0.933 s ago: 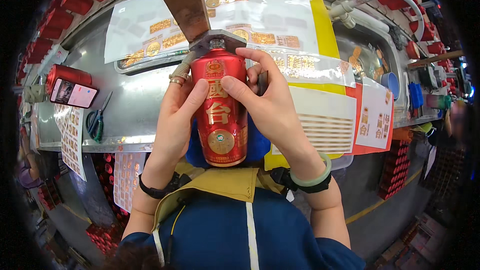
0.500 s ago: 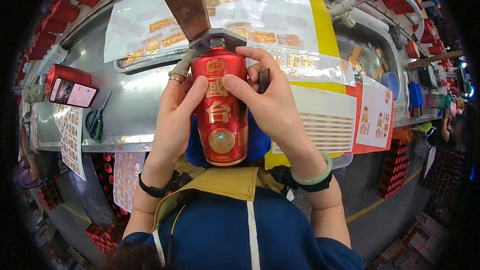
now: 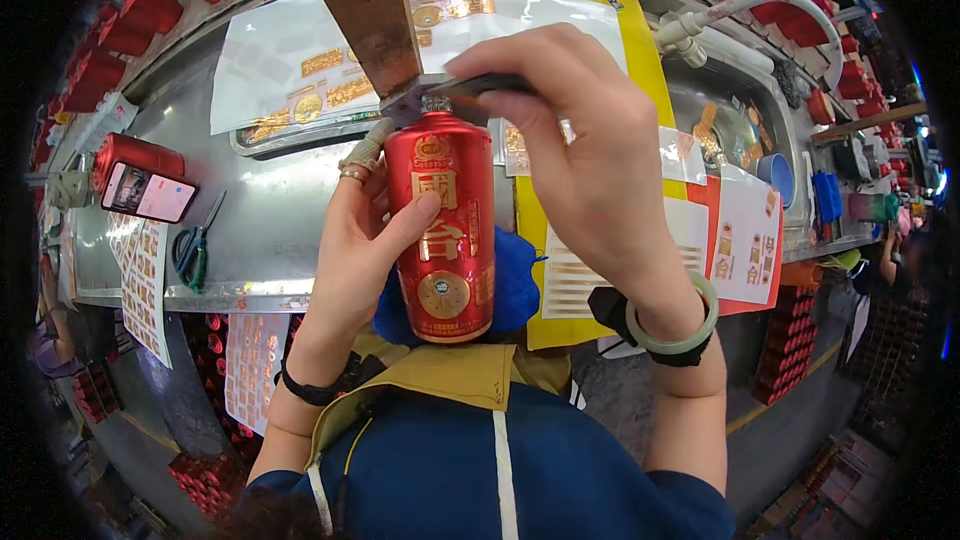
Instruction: Applying gold decals to red metal containers and using a hand scraper to smooth them.
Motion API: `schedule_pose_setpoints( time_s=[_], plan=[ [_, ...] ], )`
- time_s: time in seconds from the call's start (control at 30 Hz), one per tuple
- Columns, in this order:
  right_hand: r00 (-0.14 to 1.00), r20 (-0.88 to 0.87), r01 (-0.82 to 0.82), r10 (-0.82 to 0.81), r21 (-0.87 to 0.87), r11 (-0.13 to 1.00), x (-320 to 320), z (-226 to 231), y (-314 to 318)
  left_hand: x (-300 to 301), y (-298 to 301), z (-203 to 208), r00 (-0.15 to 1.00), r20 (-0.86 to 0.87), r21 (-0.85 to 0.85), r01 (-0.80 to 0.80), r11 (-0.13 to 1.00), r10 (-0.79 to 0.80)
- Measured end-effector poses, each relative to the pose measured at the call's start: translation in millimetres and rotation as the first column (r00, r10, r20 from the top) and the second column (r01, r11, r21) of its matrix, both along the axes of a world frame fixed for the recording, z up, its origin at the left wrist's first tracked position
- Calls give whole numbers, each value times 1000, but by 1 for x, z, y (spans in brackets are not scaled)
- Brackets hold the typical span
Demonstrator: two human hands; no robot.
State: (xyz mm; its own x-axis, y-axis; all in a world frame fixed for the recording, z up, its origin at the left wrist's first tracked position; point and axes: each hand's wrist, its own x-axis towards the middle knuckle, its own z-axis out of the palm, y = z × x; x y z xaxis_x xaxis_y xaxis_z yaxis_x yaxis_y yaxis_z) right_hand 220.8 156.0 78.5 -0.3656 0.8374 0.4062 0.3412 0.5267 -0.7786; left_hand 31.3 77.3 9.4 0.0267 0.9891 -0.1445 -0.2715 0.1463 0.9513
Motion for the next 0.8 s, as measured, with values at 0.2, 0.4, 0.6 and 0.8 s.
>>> schedule_pose_setpoints(
  time_s=[0.2,0.4,0.6,0.8],
  plan=[
    [911,383,-251,155,216,943,-21,2,-3,0,2,-1,1000,11,3,10,1000,-10],
    [932,320,-246,173,205,947,-20,0,-10,0,1,-2,1000,-6,9,7,1000,-7],
    [943,259,73,-209,453,889,9,-26,7,-1,0,-2,1000,29,-27,3,1000,-3],
    [944,-293,-70,-151,-626,776,10,-50,-50,-1,-7,-1,992,126,-70,6,997,3]
  ],
)
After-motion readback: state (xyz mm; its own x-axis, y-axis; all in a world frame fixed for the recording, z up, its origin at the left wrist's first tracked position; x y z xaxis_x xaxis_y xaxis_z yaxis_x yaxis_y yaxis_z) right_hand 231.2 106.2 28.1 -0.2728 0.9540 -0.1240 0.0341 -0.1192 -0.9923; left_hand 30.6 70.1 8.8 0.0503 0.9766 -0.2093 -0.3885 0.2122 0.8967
